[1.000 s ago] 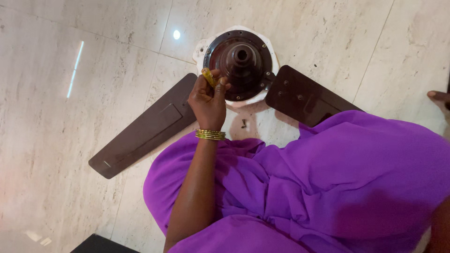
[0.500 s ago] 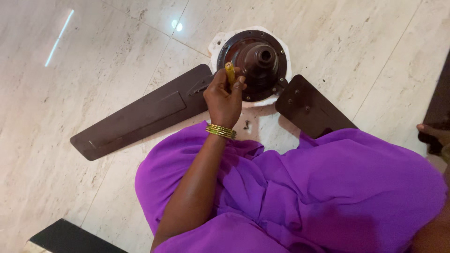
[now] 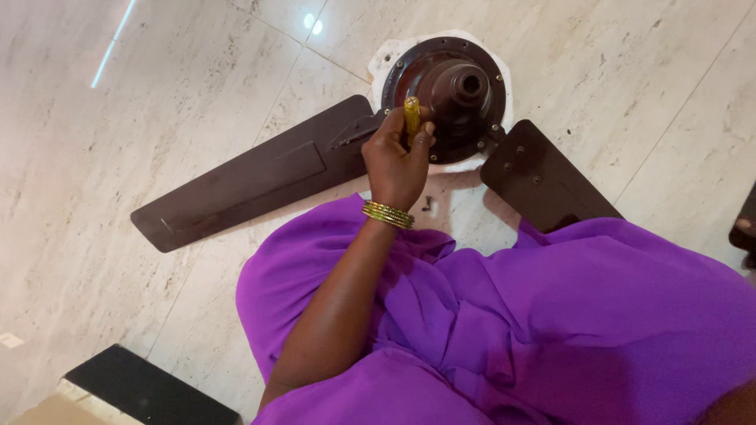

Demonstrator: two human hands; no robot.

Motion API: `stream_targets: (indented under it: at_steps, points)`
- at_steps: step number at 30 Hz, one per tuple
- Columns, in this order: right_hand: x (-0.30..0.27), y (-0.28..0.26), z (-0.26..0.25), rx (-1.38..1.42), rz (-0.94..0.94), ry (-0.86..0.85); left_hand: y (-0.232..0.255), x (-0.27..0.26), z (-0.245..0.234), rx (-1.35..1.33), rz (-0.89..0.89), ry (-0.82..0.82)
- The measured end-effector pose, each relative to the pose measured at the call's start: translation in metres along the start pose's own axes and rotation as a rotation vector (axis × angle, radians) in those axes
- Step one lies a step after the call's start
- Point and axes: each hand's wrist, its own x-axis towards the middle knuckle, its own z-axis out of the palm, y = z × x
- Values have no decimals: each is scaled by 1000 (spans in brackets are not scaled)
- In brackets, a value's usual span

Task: The person sits on the floor and uses a screwdriver to tighten screws on the central hub of a ceiling fan, securing the fan blades to the motor housing.

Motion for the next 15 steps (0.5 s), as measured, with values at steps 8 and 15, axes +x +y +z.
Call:
stream_targets:
  at_steps: [8,15]
  points:
    - [-4,5,15,25,23,-24,2,0,2,-10,32,-6]
    - [3,3,-15,58,30,1,1,-2,3,80,29,14]
